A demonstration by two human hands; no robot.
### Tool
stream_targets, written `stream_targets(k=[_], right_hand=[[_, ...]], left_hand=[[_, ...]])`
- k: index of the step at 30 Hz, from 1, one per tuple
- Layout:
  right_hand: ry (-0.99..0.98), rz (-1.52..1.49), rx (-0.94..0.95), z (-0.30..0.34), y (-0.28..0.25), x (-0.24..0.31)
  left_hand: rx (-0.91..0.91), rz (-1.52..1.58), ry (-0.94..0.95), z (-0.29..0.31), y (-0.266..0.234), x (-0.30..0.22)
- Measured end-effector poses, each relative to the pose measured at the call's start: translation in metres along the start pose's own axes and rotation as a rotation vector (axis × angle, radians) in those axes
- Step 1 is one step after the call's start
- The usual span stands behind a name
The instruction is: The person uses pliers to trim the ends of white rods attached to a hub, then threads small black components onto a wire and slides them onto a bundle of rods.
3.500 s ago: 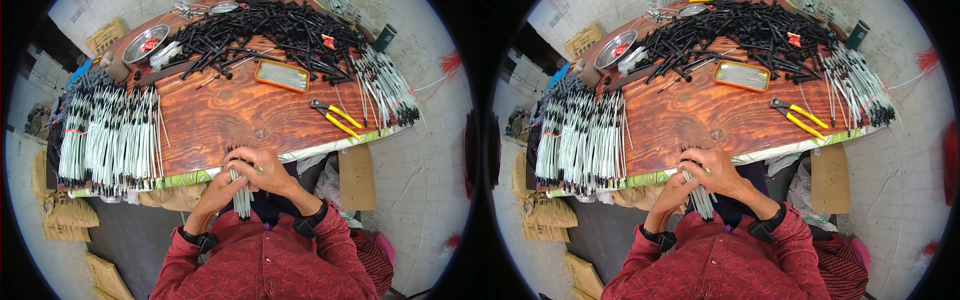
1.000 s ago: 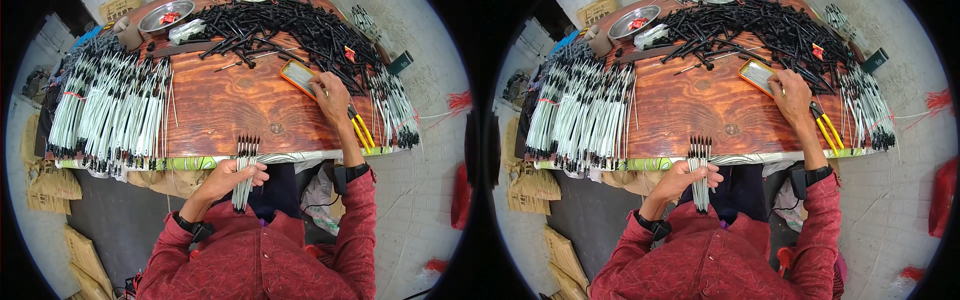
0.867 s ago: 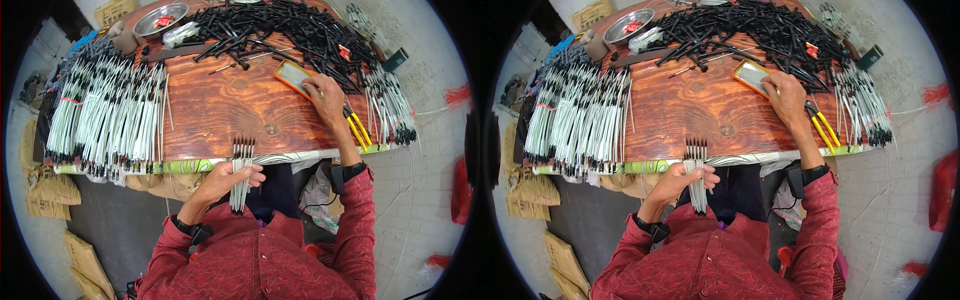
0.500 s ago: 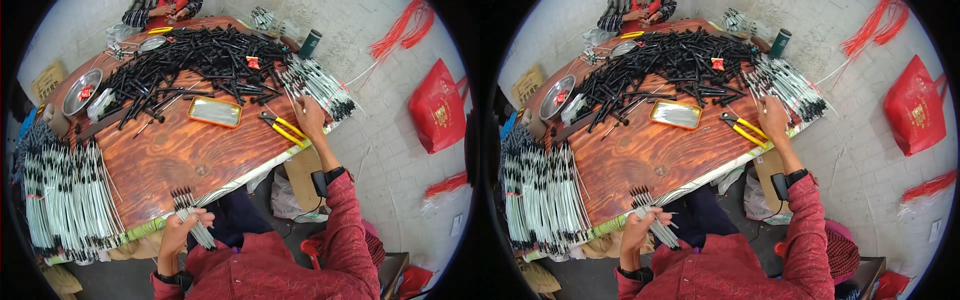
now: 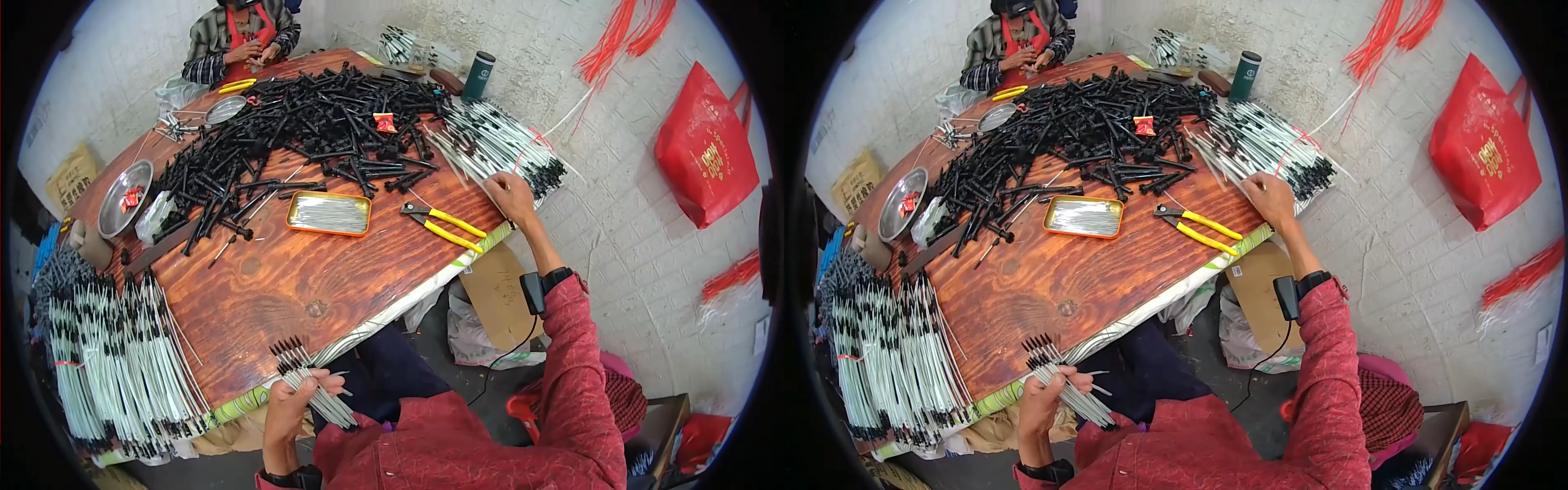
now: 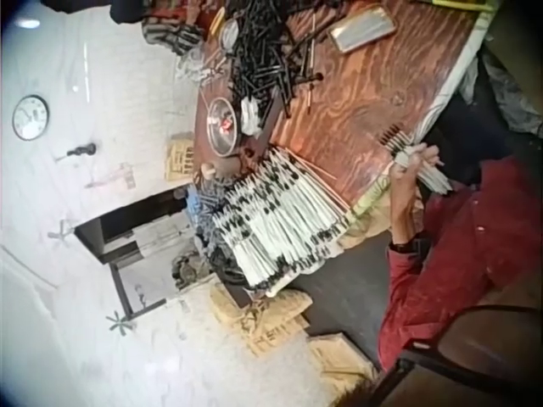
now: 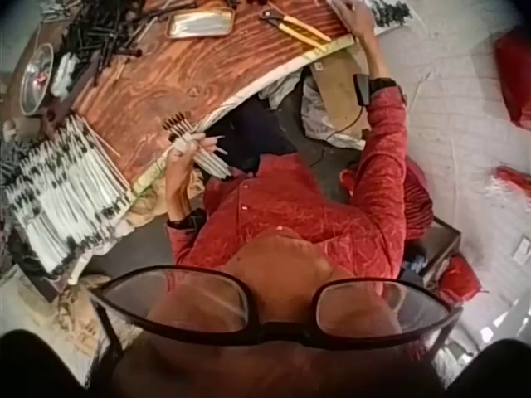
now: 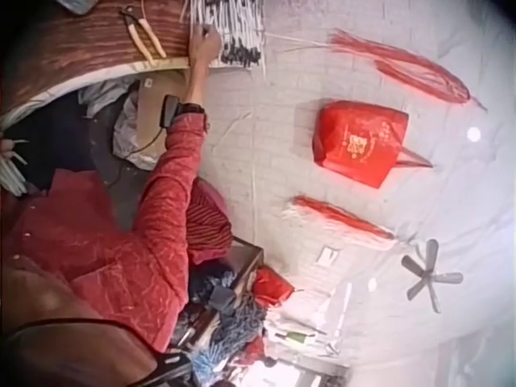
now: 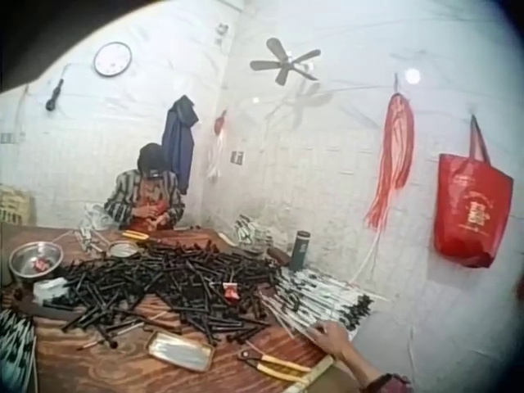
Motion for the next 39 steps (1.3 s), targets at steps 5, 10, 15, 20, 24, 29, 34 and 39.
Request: stream_targets(k=[5, 10, 15, 20, 24, 29, 34, 39], right_hand=[[-0.023, 0.105, -0.194, 0.010, -0.030, 0.000], [0.116, 0.337, 0.132, 0.043, -0.038, 0.001], [0.270, 0.160, 0.270, 0.069, -0.032, -0.017], [0.586, -0.508, 0.344, 0.092, -0.019, -0.031], [0.802, -0.808, 0.346, 0.125, -0.030, -0.050], [0.749, -1.258, 0.199, 0.151, -0.051, -0.040], [0.611, -1.161, 0.181, 0.152, -0.056, -0.032], [0.506, -1.270, 0.045, 0.157, -0.066, -0.015]], left_hand=[[-0.012, 0.022, -0.009, 0.001, -0.002, 0.001], [0.000, 0.023, -0.006, 0.001, -0.003, 0.000], [0.005, 0.007, -0.003, 0.000, -0.002, -0.001], [-0.014, -0.001, -0.006, 0.000, -0.003, 0.002], [0.002, 0.005, 0.001, -0.002, -0.001, -0.001], [0.001, -0.001, 0.000, -0.001, -0.005, 0.001], [0.000, 0.012, 0.001, -0.001, -0.004, 0.001], [-0.009, 0.016, 0.010, 0.001, -0.005, 0.005]])
Point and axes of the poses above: each hand's wrist, its own z-axis away from the middle knuckle, its own y-axis out of the palm, x = y × z, the point moved 7 cm from there along -z, towards the middle knuckle, and after that the axes turned 13 degrees about -y, right-handed, at the moved point
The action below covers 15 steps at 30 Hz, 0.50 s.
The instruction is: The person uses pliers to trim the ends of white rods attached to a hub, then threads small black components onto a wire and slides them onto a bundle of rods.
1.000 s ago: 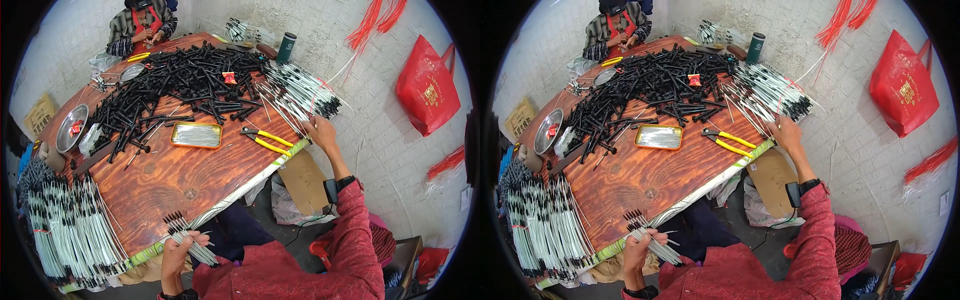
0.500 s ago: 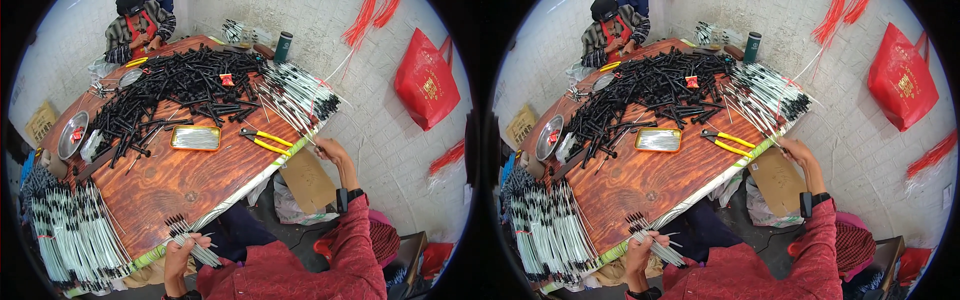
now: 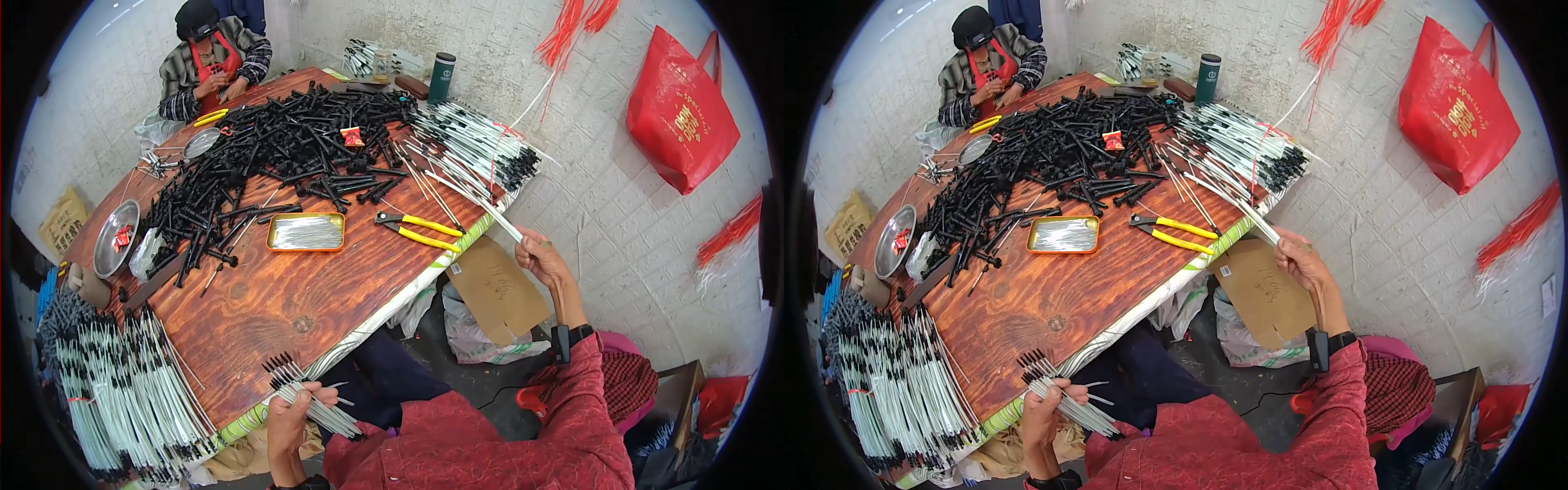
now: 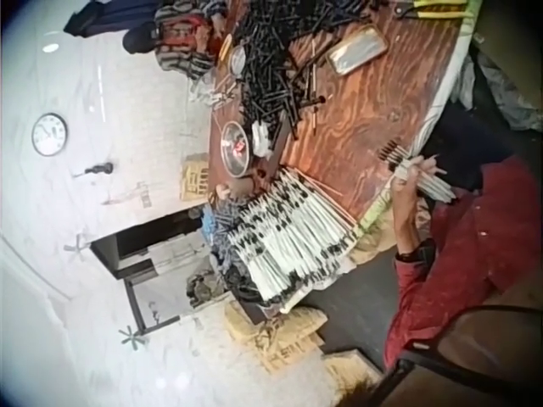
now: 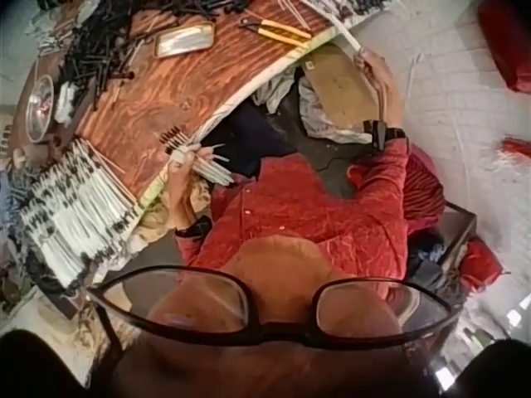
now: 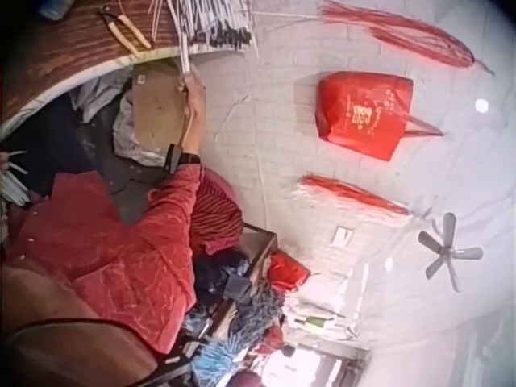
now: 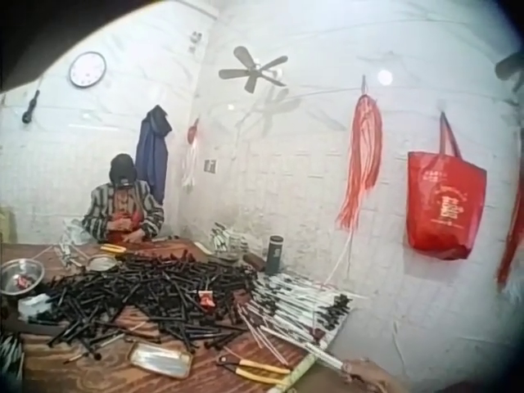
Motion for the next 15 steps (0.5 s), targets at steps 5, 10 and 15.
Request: stream_targets(k=[5, 10, 15], right_hand=[[-0.022, -0.250, 0.043, 0.020, -0.003, -0.012], [0.074, -0.379, 0.273, 0.051, 0.066, -0.022], [0.389, -0.244, 0.654, 0.114, 0.164, -0.052]], left_hand=[[0.029, -0.019, -0.002, -0.003, 0.006, -0.006], [-0.026, 0.007, -0.006, 0.002, -0.004, 0.002], [-0.106, -0.022, 0.025, 0.004, 0.005, -0.007]])
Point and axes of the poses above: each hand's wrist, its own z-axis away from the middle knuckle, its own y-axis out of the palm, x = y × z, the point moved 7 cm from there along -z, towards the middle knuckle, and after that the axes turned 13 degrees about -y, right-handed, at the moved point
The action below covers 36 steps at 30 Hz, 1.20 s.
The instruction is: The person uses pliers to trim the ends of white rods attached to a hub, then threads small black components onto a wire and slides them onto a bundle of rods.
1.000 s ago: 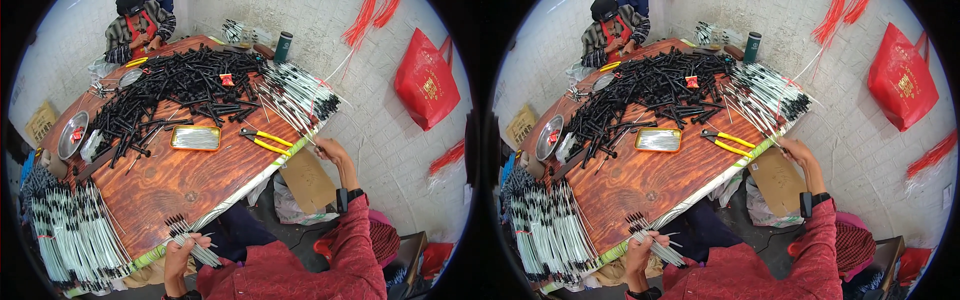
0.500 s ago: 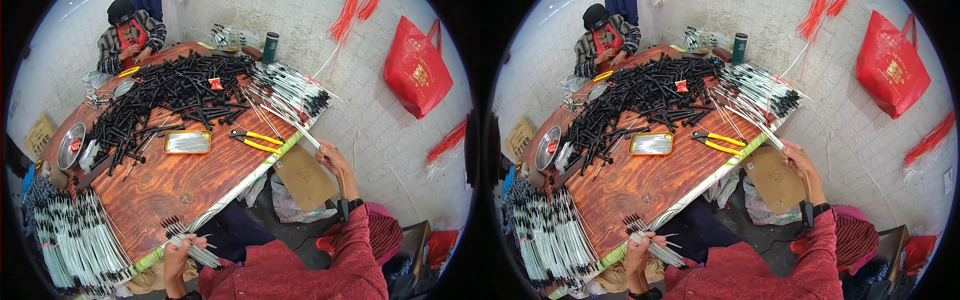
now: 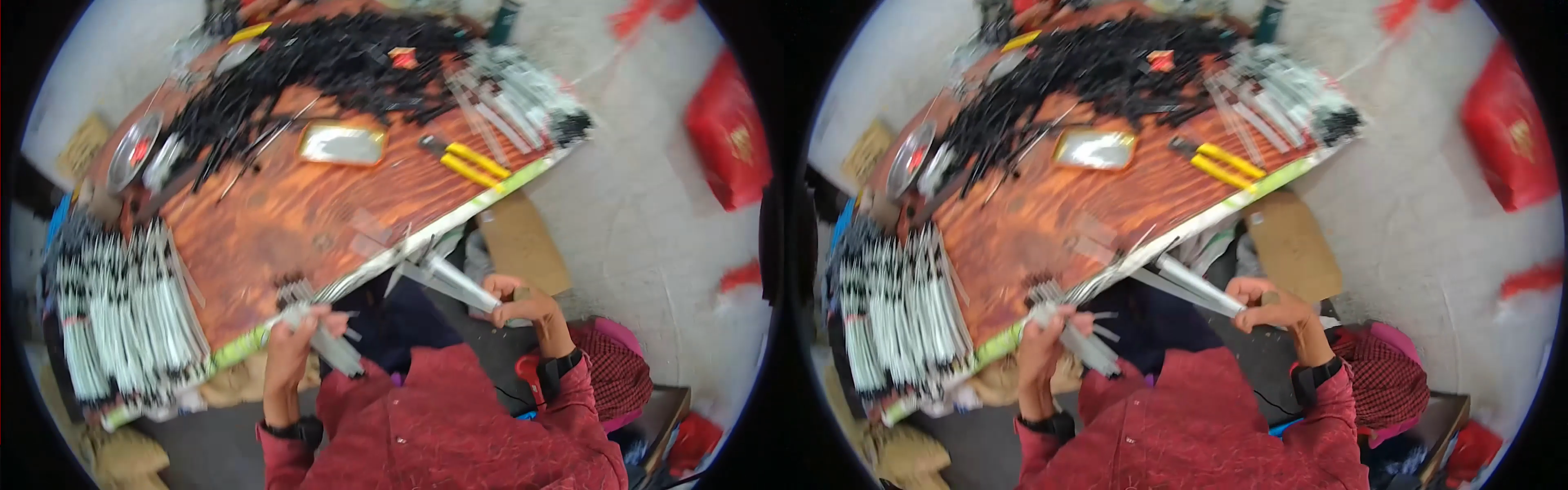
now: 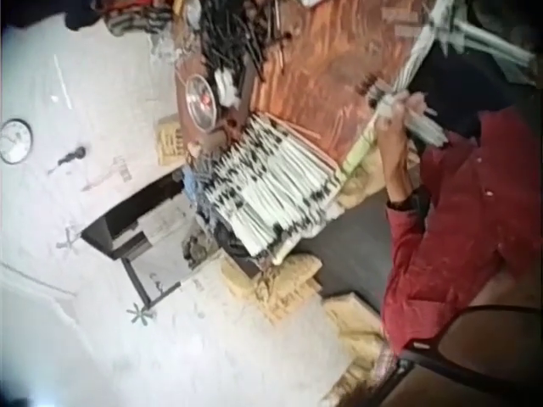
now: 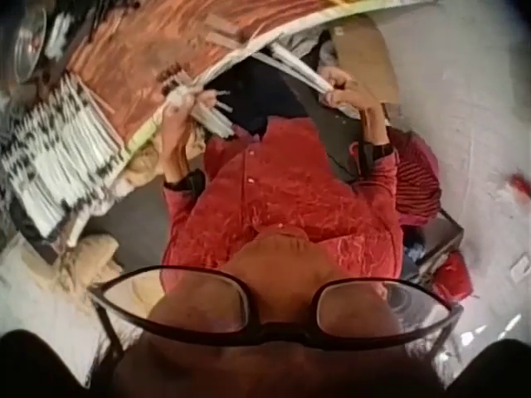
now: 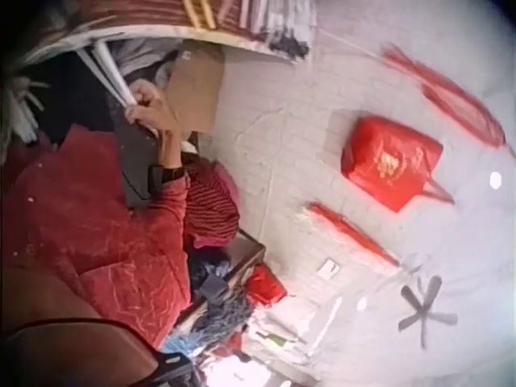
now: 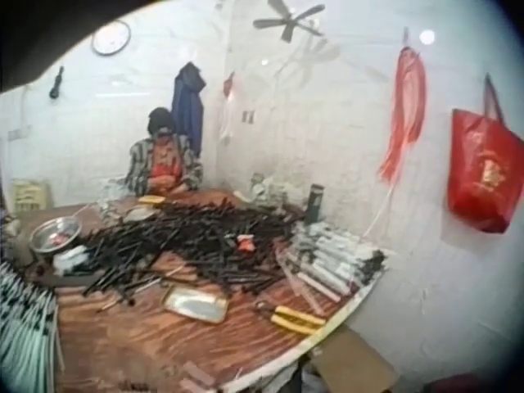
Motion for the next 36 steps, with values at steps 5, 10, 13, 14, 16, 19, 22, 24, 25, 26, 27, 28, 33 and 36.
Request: stream_targets(k=[5, 10, 13, 14, 16, 19, 22, 24, 25, 26, 27, 28, 33, 36], right_hand=[[0.234, 0.088, 0.173, -0.017, 0.058, -0.071], [0.261, 0.007, 0.158, -0.015, 0.076, -0.101], [0.275, -0.060, 0.182, -0.012, 0.084, -0.110], [0.286, -0.070, 0.205, -0.011, 0.091, -0.112], [0.301, -0.086, 0.227, -0.010, 0.100, -0.114], [0.294, -0.047, 0.266, -0.019, 0.108, -0.109], [0.239, -0.112, 0.232, -0.024, 0.110, -0.115], [0.208, -0.136, 0.219, -0.028, 0.112, -0.119], [0.214, -0.109, 0.159, -0.030, 0.111, -0.124], [0.220, -0.081, 0.100, -0.032, 0.110, -0.128], [0.224, -0.053, 0.042, -0.033, 0.108, -0.129], [0.223, -0.051, 0.055, -0.033, 0.111, -0.130], [0.103, -0.006, 0.013, -0.034, 0.117, -0.124], [0.033, 0.042, -0.027, -0.032, 0.114, -0.120]], left_hand=[[-0.066, -0.016, 0.026, -0.011, -0.002, 0.008], [-0.081, 0.107, 0.062, 0.008, -0.007, 0.010], [-0.082, 0.164, 0.045, 0.017, -0.009, 0.009], [-0.076, 0.189, 0.029, 0.019, -0.010, 0.011], [-0.059, 0.187, 0.048, 0.021, -0.012, 0.012], [-0.019, 0.178, 0.096, 0.022, -0.014, 0.014], [0.011, 0.231, 0.148, 0.024, -0.019, 0.016], [0.011, 0.239, 0.162, 0.026, -0.021, 0.018], [0.012, 0.246, 0.174, 0.027, -0.023, 0.018], [0.012, 0.254, 0.187, 0.027, -0.024, 0.018], [0.010, 0.253, 0.196, 0.026, -0.027, 0.018], [0.006, 0.251, 0.182, 0.025, -0.029, 0.020], [-0.064, 0.304, 0.141, 0.030, -0.033, 0.024], [-0.078, 0.335, 0.137, 0.033, -0.031, 0.022]])
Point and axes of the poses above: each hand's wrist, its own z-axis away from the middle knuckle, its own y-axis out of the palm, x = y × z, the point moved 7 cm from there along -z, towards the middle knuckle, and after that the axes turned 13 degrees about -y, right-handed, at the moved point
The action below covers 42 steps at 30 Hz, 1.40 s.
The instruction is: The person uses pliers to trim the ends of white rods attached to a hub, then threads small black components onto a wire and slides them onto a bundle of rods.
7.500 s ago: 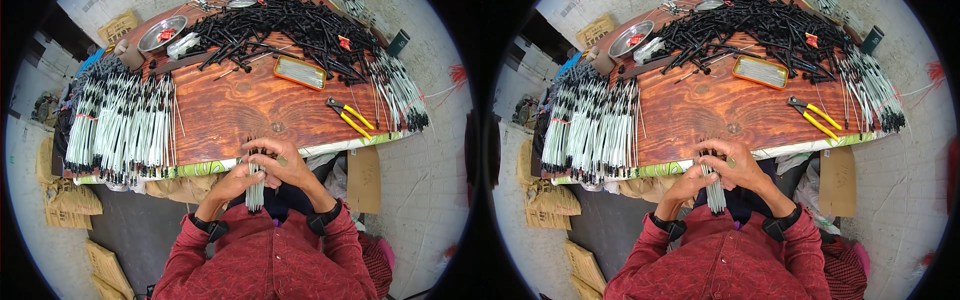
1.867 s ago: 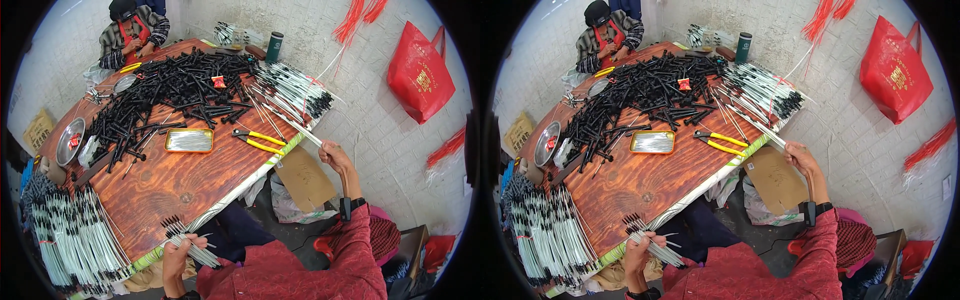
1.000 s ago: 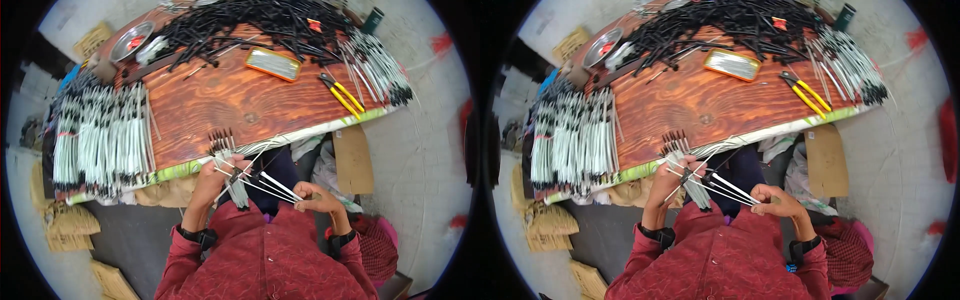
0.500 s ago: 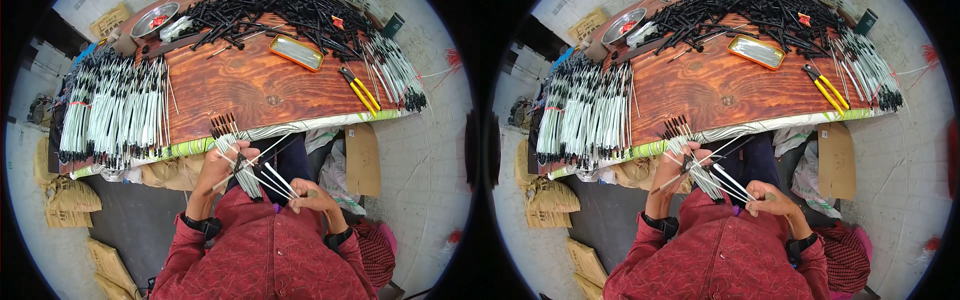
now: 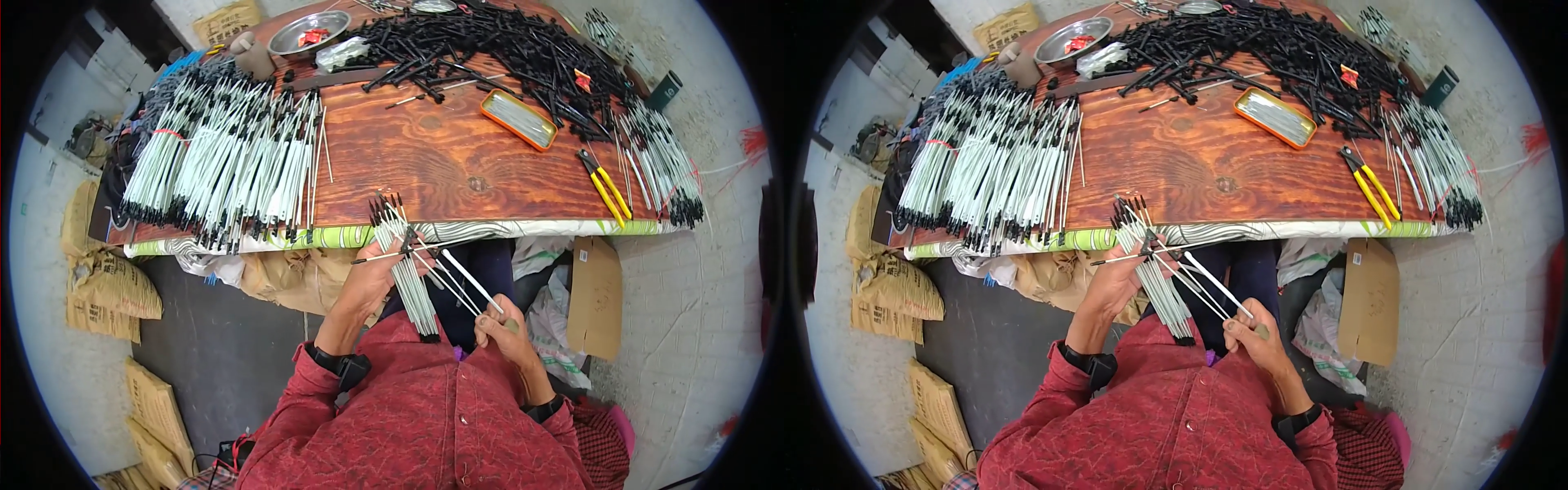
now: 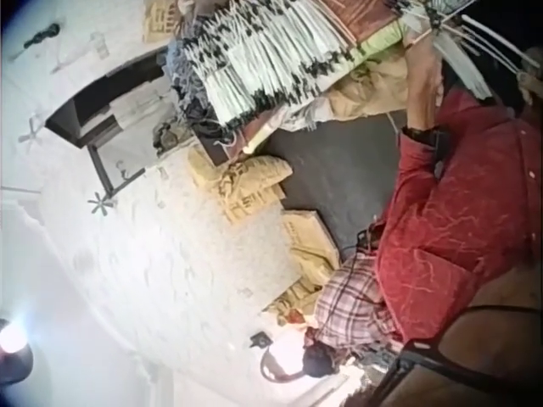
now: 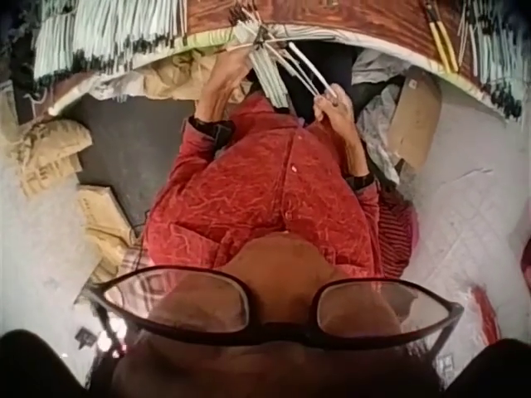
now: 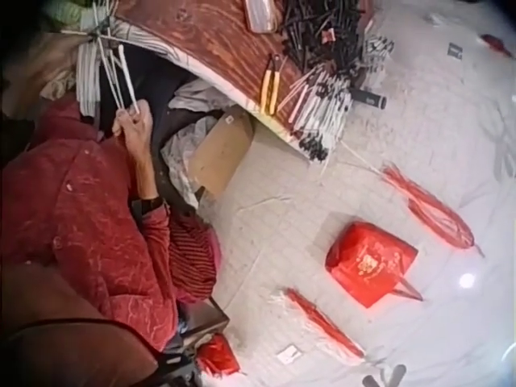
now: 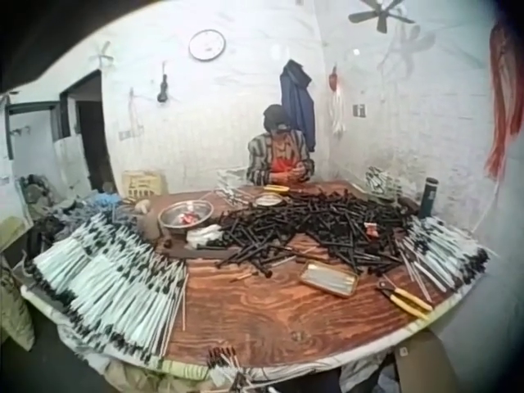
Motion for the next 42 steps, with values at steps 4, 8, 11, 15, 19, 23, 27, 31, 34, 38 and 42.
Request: stream_targets(k=[4, 8, 11, 15, 19, 23, 27, 31, 34, 38, 42], right_hand=[[-0.083, -0.051, -0.044, -0.002, 0.005, 0.000], [0.011, 0.035, 0.007, -0.002, 0.013, -0.005], [0.046, 0.052, 0.033, 0.000, 0.011, -0.016], [0.065, 0.127, 0.113, 0.003, 0.012, -0.019], [0.206, 0.063, 0.176, 0.009, 0.015, -0.026], [0.297, 0.029, 0.251, 0.017, 0.020, -0.027], [0.261, 0.076, 0.248, 0.014, 0.019, -0.022], [0.242, 0.060, 0.234, 0.016, 0.017, -0.027], [0.219, 0.066, 0.200, 0.017, 0.014, -0.027], [0.216, 0.076, 0.168, 0.016, 0.011, -0.026], [0.225, 0.079, 0.189, 0.019, 0.013, -0.031]], left_hand=[[0.026, 0.003, -0.001, -0.001, -0.001, 0.002], [0.007, 0.000, 0.001, -0.003, -0.002, 0.004], [-0.030, -0.018, -0.019, -0.005, -0.001, 0.006], [-0.074, -0.046, 0.022, -0.005, -0.002, 0.003], [-0.048, -0.041, 0.032, 0.000, 0.002, 0.004], [-0.080, 0.012, 0.010, 0.001, -0.003, 0.010], [-0.049, -0.036, 0.033, -0.004, -0.002, 0.007], [-0.026, -0.031, 0.070, -0.003, -0.006, 0.008], [0.061, -0.039, 0.123, -0.004, -0.002, 0.003], [-0.014, -0.056, 0.059, -0.002, -0.002, 0.004], [-0.027, -0.017, 0.027, 0.003, 0.002, 0.006]])
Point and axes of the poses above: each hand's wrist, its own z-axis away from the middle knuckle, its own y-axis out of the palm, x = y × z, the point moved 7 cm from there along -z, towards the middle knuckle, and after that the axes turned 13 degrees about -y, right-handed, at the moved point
